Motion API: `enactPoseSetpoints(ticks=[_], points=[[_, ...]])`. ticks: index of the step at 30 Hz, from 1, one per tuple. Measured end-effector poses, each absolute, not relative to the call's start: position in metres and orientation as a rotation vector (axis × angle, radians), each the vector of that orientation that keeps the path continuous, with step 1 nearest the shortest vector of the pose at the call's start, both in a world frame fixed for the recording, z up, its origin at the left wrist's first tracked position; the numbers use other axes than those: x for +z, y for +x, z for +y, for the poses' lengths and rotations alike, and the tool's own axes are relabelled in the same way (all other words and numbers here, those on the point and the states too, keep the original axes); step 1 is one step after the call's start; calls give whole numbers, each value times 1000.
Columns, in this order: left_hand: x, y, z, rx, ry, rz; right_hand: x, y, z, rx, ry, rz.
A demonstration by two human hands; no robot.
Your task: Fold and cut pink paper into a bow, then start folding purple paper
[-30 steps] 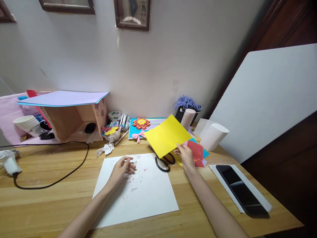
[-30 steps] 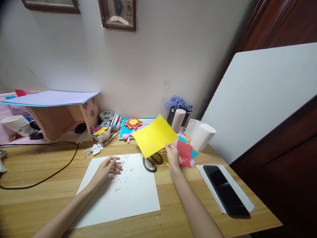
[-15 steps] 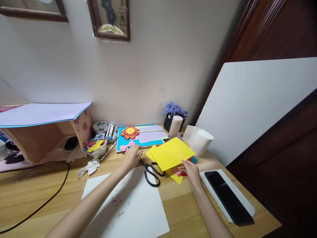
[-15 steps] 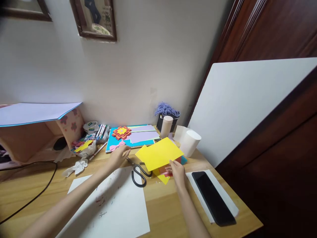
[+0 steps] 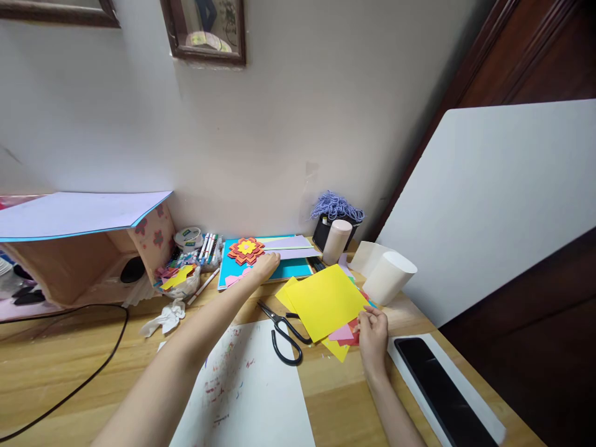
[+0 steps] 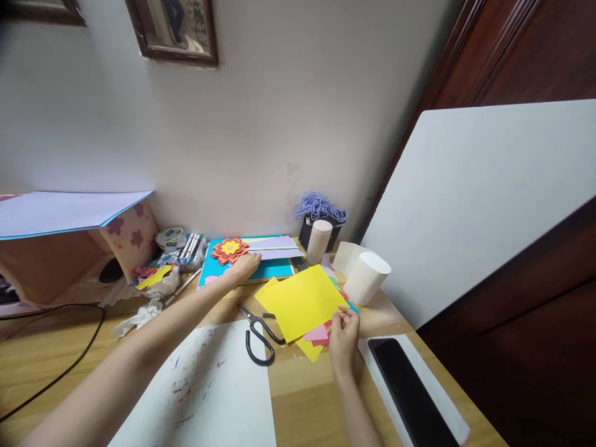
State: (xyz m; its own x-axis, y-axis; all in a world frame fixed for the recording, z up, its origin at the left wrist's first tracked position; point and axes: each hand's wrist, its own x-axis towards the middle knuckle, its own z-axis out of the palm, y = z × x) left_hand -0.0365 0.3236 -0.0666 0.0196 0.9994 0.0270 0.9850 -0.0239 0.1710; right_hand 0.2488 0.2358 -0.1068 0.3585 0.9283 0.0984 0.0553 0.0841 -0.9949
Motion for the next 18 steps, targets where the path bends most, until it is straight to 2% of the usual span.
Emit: enactPoseSetpoints(ticks=[6, 18], points=[[-49, -53, 336, 405, 2030, 2072, -112, 243, 234, 912, -1275, -1036], [-2, -48, 343, 1090, 1793, 1887, -120, 238, 234, 973, -1226, -1019]])
